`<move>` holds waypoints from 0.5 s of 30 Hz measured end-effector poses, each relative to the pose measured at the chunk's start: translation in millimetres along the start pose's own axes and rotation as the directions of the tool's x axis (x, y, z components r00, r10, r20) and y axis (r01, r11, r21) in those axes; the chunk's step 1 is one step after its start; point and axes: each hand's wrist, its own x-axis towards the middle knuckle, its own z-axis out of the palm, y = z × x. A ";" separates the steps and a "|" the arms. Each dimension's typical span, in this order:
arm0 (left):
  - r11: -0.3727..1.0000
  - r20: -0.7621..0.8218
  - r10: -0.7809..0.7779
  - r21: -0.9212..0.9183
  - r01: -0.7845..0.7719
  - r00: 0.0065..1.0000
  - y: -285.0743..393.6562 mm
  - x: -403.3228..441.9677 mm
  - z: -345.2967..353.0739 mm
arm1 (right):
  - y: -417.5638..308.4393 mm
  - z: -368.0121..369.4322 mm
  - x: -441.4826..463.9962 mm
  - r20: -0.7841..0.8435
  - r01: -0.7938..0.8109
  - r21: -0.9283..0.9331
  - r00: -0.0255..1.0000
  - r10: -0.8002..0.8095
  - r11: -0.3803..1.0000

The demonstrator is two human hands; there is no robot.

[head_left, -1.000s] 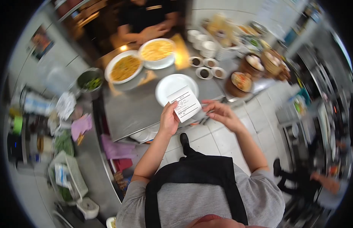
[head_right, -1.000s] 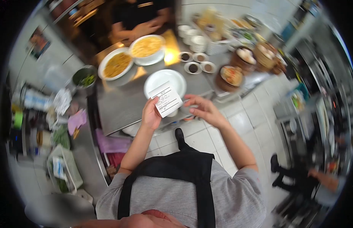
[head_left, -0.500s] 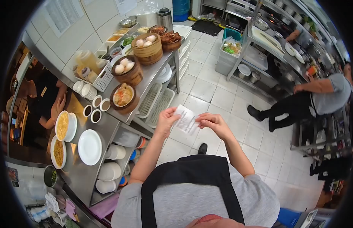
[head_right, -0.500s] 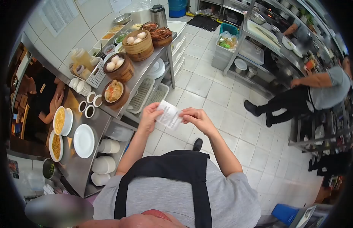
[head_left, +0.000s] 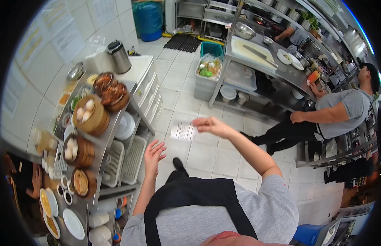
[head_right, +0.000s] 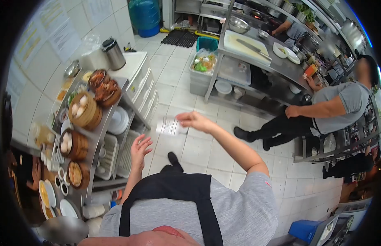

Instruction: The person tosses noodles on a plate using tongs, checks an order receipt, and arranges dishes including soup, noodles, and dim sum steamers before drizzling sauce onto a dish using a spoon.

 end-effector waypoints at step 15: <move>0.988 0.216 0.143 0.023 -0.151 0.966 59.7 302.6 172.4 | -230.2 -542.5 111.0 -0.906 0.850 -0.016 0.211 -0.368 0.527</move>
